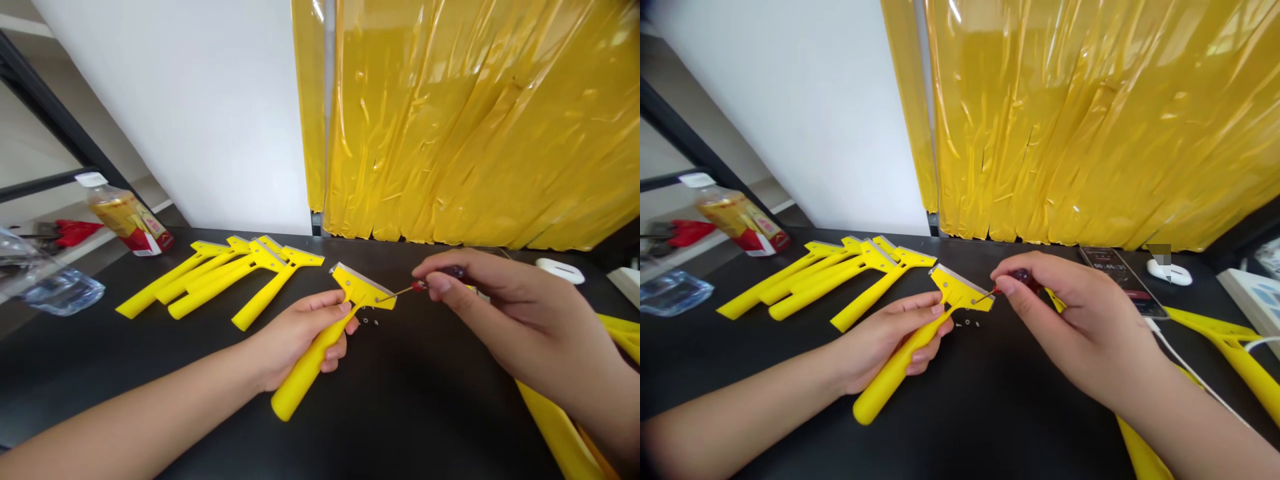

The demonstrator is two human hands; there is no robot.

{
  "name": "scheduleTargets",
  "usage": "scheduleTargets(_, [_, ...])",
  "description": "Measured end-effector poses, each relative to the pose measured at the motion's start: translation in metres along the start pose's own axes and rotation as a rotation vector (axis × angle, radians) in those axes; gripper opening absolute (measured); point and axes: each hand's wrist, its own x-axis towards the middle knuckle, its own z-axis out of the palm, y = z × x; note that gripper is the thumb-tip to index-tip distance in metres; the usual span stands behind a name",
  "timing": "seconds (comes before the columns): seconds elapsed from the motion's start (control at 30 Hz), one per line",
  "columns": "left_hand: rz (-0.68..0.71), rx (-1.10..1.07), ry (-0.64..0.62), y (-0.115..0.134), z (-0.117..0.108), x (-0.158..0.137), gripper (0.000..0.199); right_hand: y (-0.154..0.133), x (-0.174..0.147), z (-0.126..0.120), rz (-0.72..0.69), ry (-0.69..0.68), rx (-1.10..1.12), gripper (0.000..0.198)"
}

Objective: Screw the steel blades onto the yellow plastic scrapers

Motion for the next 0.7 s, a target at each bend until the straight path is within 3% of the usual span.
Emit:
scheduleTargets(0.43, [-0.026,0.001,-0.022,0.0009,-0.0036,0.0010,0.020,0.0052,-0.0085,0.0023,0.037,0.061,0.005,0.018])
scheduleTargets(0.57, [-0.027,-0.007,0.000,0.0005,-0.0026,0.0014,0.019,0.0087,-0.0092,0.0027,-0.044,0.044,-0.043,0.018])
scheduleTargets(0.7, [-0.036,-0.011,0.020,-0.0004,-0.0022,0.0020,0.019,0.0100,-0.0068,0.0005,-0.224,0.041,-0.141,0.017])
